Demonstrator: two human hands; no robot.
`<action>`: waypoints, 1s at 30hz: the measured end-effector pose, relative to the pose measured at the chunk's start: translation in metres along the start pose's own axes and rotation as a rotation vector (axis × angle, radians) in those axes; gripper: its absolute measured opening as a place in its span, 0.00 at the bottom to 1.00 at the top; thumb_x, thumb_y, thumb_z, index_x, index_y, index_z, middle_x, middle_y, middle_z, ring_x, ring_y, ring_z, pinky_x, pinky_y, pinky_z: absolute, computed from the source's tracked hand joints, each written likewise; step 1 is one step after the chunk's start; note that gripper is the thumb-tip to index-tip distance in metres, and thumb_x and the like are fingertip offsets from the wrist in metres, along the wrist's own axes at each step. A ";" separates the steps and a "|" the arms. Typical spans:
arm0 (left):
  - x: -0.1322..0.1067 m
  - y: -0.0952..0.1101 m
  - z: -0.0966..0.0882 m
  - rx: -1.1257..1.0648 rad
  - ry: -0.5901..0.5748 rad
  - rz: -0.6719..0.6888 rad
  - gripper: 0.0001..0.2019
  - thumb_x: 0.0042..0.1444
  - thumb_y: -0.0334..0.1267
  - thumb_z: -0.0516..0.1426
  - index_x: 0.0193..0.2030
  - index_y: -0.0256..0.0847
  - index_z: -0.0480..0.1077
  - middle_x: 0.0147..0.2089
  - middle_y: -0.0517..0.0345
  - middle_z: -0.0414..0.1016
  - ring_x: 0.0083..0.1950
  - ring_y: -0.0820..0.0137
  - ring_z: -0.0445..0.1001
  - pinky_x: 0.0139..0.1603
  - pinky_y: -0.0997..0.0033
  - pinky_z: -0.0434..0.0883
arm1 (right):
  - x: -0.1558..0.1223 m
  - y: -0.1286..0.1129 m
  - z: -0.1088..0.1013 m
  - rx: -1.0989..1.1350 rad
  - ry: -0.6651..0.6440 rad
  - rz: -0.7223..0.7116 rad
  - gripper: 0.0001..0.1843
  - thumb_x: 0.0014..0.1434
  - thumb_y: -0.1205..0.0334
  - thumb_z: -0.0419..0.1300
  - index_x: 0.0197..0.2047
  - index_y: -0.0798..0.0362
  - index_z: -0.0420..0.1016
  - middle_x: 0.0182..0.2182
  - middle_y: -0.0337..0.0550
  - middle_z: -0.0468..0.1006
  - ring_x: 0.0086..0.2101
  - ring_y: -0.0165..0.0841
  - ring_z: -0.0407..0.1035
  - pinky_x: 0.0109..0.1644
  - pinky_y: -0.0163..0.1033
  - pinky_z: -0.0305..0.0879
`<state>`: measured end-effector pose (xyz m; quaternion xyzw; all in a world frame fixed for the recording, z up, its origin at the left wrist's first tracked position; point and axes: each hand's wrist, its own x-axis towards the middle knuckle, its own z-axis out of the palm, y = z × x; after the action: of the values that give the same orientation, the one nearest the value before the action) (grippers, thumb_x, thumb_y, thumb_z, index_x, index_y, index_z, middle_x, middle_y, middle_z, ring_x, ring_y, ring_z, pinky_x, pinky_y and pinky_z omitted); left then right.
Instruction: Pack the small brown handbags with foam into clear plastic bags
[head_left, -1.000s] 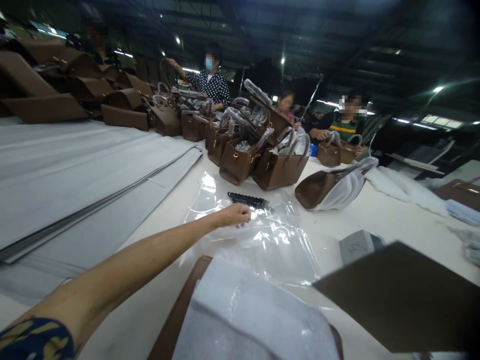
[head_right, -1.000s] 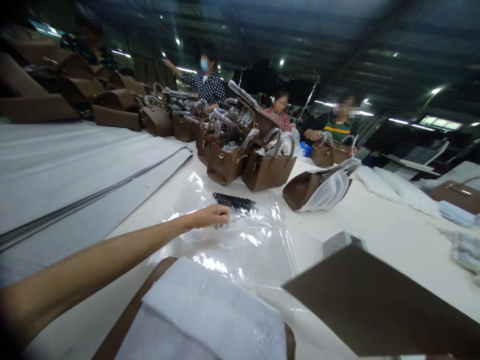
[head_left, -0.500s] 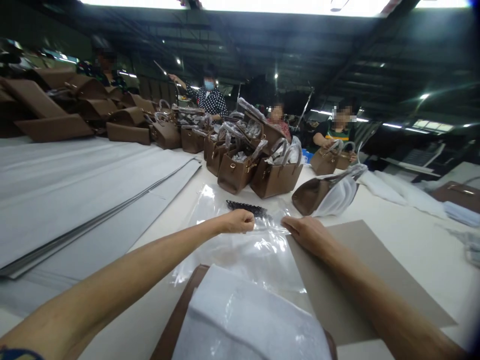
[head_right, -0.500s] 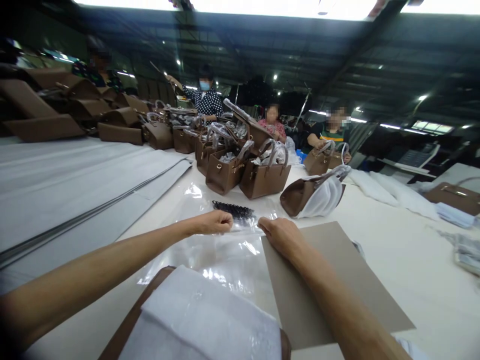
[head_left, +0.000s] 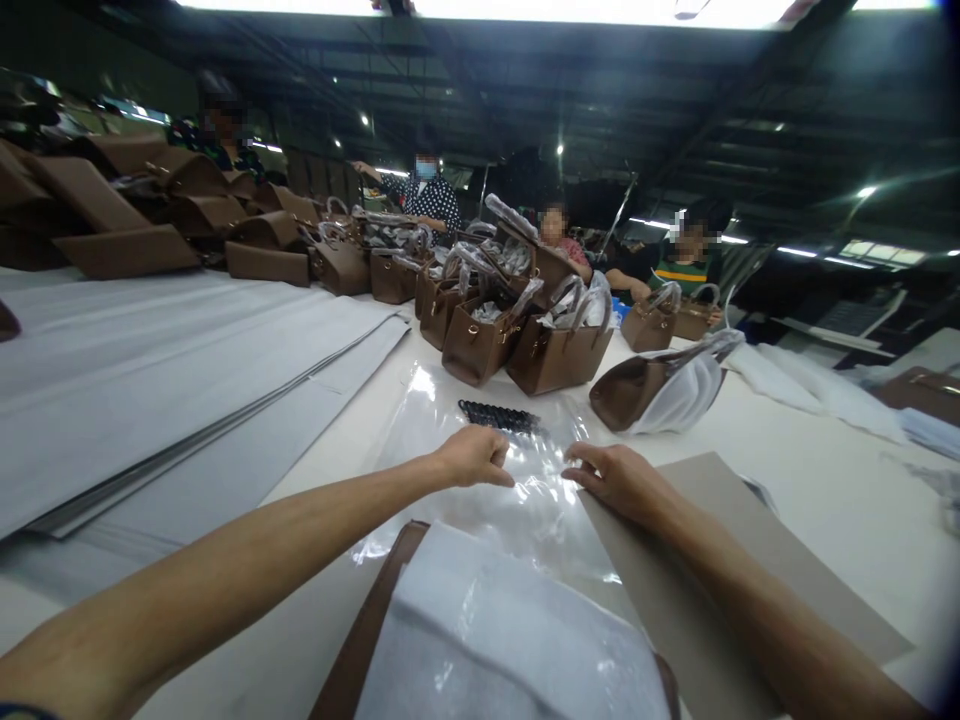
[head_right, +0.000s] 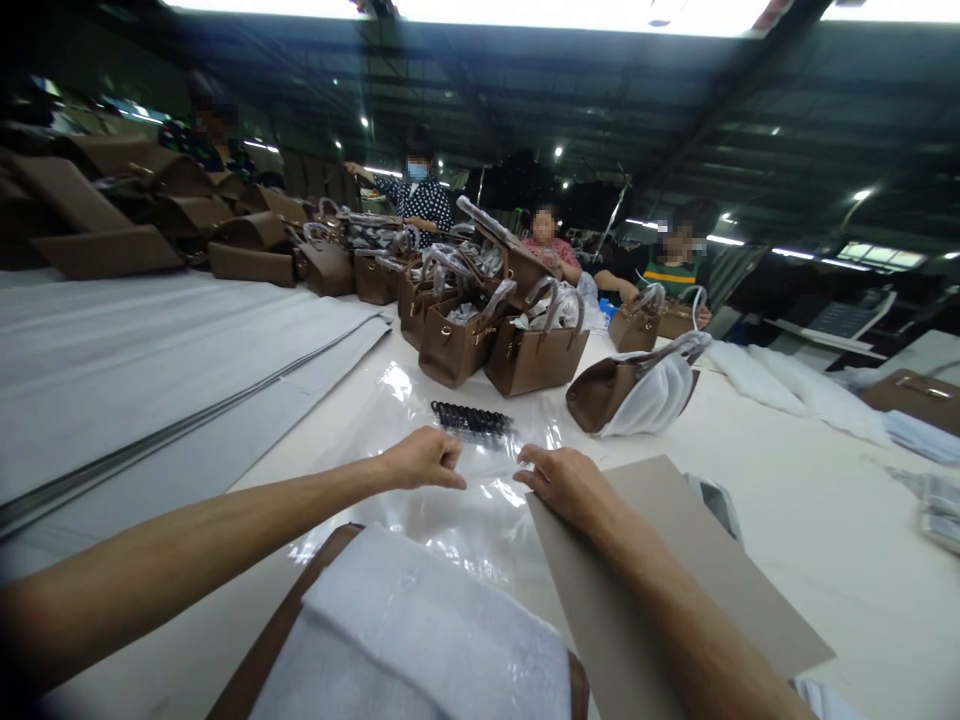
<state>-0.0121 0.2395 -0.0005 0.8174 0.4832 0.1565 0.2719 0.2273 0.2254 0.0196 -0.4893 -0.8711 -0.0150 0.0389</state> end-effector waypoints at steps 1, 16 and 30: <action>0.000 -0.002 0.004 -0.022 -0.008 -0.008 0.19 0.39 0.45 0.64 0.16 0.38 0.58 0.15 0.68 0.57 0.20 0.77 0.56 0.21 0.76 0.51 | -0.004 -0.001 0.001 -0.003 0.018 -0.025 0.18 0.59 0.56 0.51 0.53 0.48 0.65 0.29 0.39 0.76 0.29 0.31 0.69 0.31 0.33 0.55; -0.003 -0.008 0.004 -0.161 -0.063 0.103 0.26 0.51 0.57 0.51 0.15 0.39 0.49 0.16 0.67 0.45 0.19 0.79 0.47 0.20 0.74 0.46 | -0.042 -0.006 0.036 -0.409 0.125 -0.364 0.21 0.58 0.72 0.48 0.55 0.52 0.58 0.27 0.37 0.71 0.20 0.28 0.62 0.23 0.36 0.42; 0.012 0.002 0.013 -0.118 0.183 0.107 0.19 0.57 0.47 0.47 0.19 0.39 0.58 0.18 0.64 0.54 0.22 0.75 0.56 0.25 0.75 0.53 | -0.076 -0.008 0.061 -0.378 -0.250 -0.091 0.10 0.47 0.74 0.57 0.34 0.52 0.70 0.23 0.40 0.75 0.24 0.37 0.72 0.22 0.35 0.49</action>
<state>0.0020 0.2452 -0.0099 0.8069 0.4514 0.2731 0.2657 0.2563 0.1604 -0.0478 -0.4462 -0.8720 -0.1192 -0.1624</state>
